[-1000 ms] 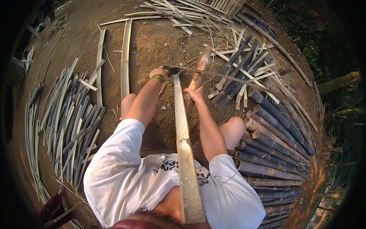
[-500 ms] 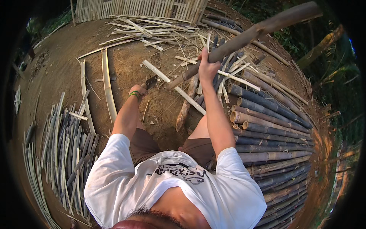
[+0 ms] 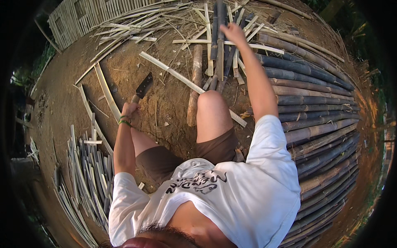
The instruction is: The person processes bamboo by hand using a cleaver-like tool to shave, split, and refine bamboo strips while sitting on the ground.
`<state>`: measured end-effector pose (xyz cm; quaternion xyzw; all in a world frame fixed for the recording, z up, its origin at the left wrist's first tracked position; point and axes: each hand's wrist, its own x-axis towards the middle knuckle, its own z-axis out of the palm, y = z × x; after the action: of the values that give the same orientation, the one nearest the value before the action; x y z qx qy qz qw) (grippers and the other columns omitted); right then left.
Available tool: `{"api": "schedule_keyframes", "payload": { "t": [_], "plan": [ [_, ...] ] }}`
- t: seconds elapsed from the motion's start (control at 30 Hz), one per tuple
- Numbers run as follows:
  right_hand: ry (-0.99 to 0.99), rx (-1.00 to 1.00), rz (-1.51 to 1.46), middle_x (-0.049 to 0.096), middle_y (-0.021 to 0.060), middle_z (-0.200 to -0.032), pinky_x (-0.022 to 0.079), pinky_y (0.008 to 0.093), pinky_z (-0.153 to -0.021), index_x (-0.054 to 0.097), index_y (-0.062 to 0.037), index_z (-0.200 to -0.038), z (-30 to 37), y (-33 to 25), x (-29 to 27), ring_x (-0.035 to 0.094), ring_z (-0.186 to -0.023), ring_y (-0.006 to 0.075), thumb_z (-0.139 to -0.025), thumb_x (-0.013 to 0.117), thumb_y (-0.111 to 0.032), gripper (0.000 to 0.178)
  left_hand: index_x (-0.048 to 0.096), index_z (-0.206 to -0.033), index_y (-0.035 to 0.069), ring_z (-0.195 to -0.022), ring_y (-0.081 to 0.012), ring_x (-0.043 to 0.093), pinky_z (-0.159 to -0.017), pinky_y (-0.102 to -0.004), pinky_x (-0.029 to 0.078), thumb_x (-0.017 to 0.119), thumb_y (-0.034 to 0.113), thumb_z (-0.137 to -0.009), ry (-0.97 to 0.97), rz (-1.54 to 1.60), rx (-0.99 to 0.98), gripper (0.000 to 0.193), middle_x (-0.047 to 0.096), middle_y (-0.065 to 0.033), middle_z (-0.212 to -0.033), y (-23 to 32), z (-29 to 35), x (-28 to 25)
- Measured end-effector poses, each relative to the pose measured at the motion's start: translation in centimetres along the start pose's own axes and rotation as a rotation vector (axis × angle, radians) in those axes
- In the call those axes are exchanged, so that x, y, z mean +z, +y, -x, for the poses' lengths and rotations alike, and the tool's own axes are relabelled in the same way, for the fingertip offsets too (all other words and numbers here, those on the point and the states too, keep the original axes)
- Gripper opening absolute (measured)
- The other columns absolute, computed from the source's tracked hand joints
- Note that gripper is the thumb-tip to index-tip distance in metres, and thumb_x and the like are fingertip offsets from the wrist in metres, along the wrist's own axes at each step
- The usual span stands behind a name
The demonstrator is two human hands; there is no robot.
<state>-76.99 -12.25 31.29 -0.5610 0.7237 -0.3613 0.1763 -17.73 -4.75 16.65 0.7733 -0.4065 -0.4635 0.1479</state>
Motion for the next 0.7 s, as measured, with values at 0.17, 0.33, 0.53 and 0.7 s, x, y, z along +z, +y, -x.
{"api": "schedule_keyframes", "payload": {
  "t": [0.17,0.33,0.53,0.7],
  "plan": [
    [-0.547,0.338,0.528,0.040,0.0210,-0.156,0.037,0.0512,-0.115,0.043,-0.0050,-0.151,27.7,19.6,12.1,0.041,-0.143,0.0378,-0.072,0.075,-0.070,0.107,0.065,-0.080,-0.011,-0.059,-0.0232,0.068,-0.055,-0.0374,0.055,0.072,0.005,-0.082,-0.038,0.175,0.164,0.017,0.069,-0.0151,-0.071,1.1,0.5,-1.5],
    [-0.412,0.260,0.474,0.058,0.0214,-0.136,0.050,0.0528,-0.096,0.057,-0.0048,-0.125,36.6,20.4,15.0,0.058,-0.121,0.0427,-0.086,0.071,-0.039,0.053,0.065,-0.077,-0.008,-0.056,-0.0215,0.064,-0.054,-0.0359,0.052,0.071,0.004,-0.080,0.112,0.288,0.222,0.013,0.067,-0.0125,-0.068,0.1,0.6,-3.0],
    [-0.187,0.101,-0.009,0.071,0.0190,-0.096,0.053,0.0505,-0.076,0.060,-0.0022,-0.111,38.1,20.5,15.7,0.069,-0.092,0.0411,-0.085,0.074,-0.028,0.039,0.062,-0.073,-0.006,-0.056,-0.0224,0.063,-0.054,-0.0361,0.053,0.067,0.000,-0.075,0.167,0.516,0.158,0.008,0.065,-0.0125,-0.065,-2.9,0.0,-1.9],
    [-0.127,0.108,-0.373,0.063,0.0029,-0.074,0.051,0.0333,-0.064,0.057,-0.0033,-0.112,35.4,14.9,13.9,0.067,-0.071,0.0164,-0.096,0.069,-0.029,0.033,0.059,-0.074,-0.007,-0.053,-0.0247,0.062,-0.051,-0.0380,0.054,0.069,-0.001,-0.078,0.195,0.589,0.065,0.011,0.063,-0.0145,-0.065,-5.0,-1.1,-1.5]
  ]
}}
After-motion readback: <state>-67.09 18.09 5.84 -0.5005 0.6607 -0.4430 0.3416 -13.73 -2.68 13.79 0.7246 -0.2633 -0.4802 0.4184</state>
